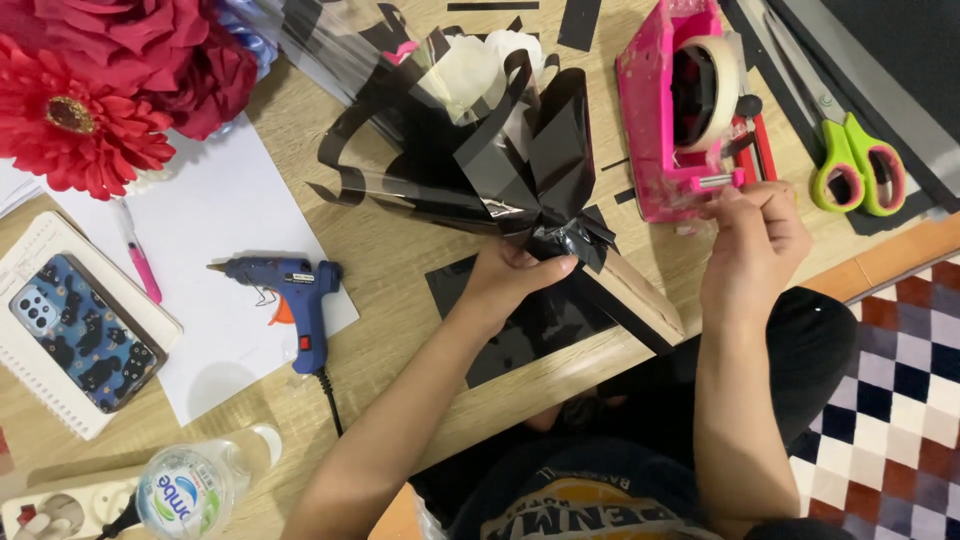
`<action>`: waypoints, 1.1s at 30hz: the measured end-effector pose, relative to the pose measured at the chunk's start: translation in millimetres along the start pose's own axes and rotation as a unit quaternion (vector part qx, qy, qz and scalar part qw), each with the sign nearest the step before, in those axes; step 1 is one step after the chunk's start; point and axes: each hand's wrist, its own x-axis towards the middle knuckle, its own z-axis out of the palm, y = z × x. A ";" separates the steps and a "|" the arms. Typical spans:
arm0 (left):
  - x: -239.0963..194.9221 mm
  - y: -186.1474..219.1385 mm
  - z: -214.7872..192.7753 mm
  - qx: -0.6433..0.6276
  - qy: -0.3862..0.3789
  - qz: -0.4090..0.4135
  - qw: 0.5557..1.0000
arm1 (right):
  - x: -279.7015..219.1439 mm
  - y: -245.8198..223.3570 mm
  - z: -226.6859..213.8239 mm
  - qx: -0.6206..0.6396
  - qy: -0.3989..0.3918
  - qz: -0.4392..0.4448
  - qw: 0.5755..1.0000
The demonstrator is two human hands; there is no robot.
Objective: The person wraps a bouquet of artificial flowers with black paper, securing the layers with clear tape and trimming excess paper with scissors. The person folds the paper around the stems, applies tape to hold the folds, and cuts the paper to shape.
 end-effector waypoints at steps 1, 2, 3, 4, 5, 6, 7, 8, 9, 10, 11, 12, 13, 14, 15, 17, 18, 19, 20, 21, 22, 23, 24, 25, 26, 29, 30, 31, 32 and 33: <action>-0.6 1.3 0.3 0.000 -0.001 -0.001 1.000 | 0.5 0.7 0.1 0.000 0.001 0.000 1.000; -1.0 2.5 0.7 0.010 0.006 -0.011 1.000 | 1.1 1.6 -0.1 0.045 0.009 0.020 0.999; -1.0 3.9 1.6 0.020 0.012 -0.021 1.000 | 1.6 2.2 -0.8 0.090 0.019 0.039 0.995; 0.2 -1.7 -0.1 0.021 0.010 -0.022 0.999 | -0.7 3.4 0.9 0.089 0.022 0.038 0.995; 2.7 -6.0 -1.7 0.016 0.004 -0.001 1.000 | -1.7 4.2 2.9 0.092 0.032 0.043 0.994; 5.3 -9.9 -2.7 0.011 -0.003 0.019 1.000 | -2.2 4.7 4.8 0.096 0.042 0.047 0.993; 8.1 -16.6 -3.5 0.015 -0.009 0.021 1.000 | -4.2 11.6 3.8 0.097 0.048 0.042 0.993; 11.2 -23.1 -3.8 -0.025 0.003 0.038 0.999 | -5.5 18.3 2.5 0.100 0.053 0.044 0.993; 15.5 -29.0 -3.7 -0.064 0.012 0.055 0.996 | -6.4 25.0 0.7 0.104 0.060 0.044 0.992; 18.1 -39.8 -10.0 -0.060 0.003 0.058 0.997 | -8.2 24.0 5.6 0.105 0.068 0.037 0.991; 23.3 -50.2 -14.3 -0.066 0.005 0.055 0.996 | -9.3 22.3 7.9 0.115 0.072 0.046 0.990; 29.6 -60.8 -18.0 -0.073 0.006 0.052 0.996 | -9.5 21.2 9.6 0.124 0.076 0.054 0.988; 32.8 -66.9 -19.3 -0.068 -0.009 0.049 0.996 | -8.4 23.6 10.1 0.122 0.091 0.047 0.987; 36.6 -73.5 -21.1 -0.052 -0.005 0.047 0.998 | -7.2 26.8 10.7 0.129 0.091 0.044 0.987; 36.9 -82.4 -24.0 -0.039 0.004 0.043 0.998 | -8.5 30.6 11.2 0.134 0.088 0.045 0.986; 29.1 -78.7 -16.9 -0.024 0.027 0.025 0.999 | -10.3 27.9 13.0 0.134 0.101 0.040 0.985; 25.2 -76.0 -15.0 -0.012 0.062 0.012 0.998 | -10.7 26.8 15.9 0.138 0.102 0.038 0.984; 23.9 -70.0 -11.7 -0.009 0.057 0.009 0.998 | -10.5 25.7 15.5 0.136 0.108 0.038 0.984; 22.6 -64.0 -9.0 -0.013 0.060 0.020 0.998 | -10.6 24.9 15.7 0.137 0.103 0.037 0.985; 21.6 -58.0 -6.1 -0.018 0.064 0.032 0.997 | -9.8 23.9 16.1 0.137 0.096 0.036 0.985; 26.8 -66.6 -10.7 -0.017 0.060 0.029 0.998 | -9.4 22.1 16.6 0.136 0.101 0.035 0.985; 31.0 -75.7 -15.7 -0.019 0.057 0.025 0.998 | -9.3 20.4 17.7 0.149 0.097 0.031 0.984; 34.7 -84.6 -21.7 -0.022 0.054 0.020 0.998 | -9.6 18.6 19.6 0.162 0.092 0.026 0.982; 37.9 -93.4 -25.6 -0.023 0.057 0.019 0.998 | -9.3 22.4 16.6 0.163 0.091 0.029 0.982; 40.7 -102.0 -30.5 -0.029 0.045 0.023 0.998 | -9.6 26.2 14.7 0.160 0.087 0.020 0.983; 29.1 -75.7 -18.4 -0.027 0.034 0.029 0.999 | -9.2 29.1 13.7 0.158 0.073 0.013 0.985; 22.1 -58.4 -10.5 -0.017 0.028 0.029 0.999 | -9.6 28.6 14.2 0.157 0.070 0.010 0.985; 24.1 -58.3 -9.1 -0.021 0.039 0.032 0.999 | -8.8 29.8 12.5 0.160 0.060 0.014 0.985; 26.0 -58.1 -8.9 -0.033 0.036 0.039 0.998 | -8.5 31.1 11.7 0.158 0.058 0.012 0.986; 26.0 -59.4 -10.2 -0.048 0.037 0.045 0.997 | -9.7 33.2 11.9 0.155 0.054 0.012 0.986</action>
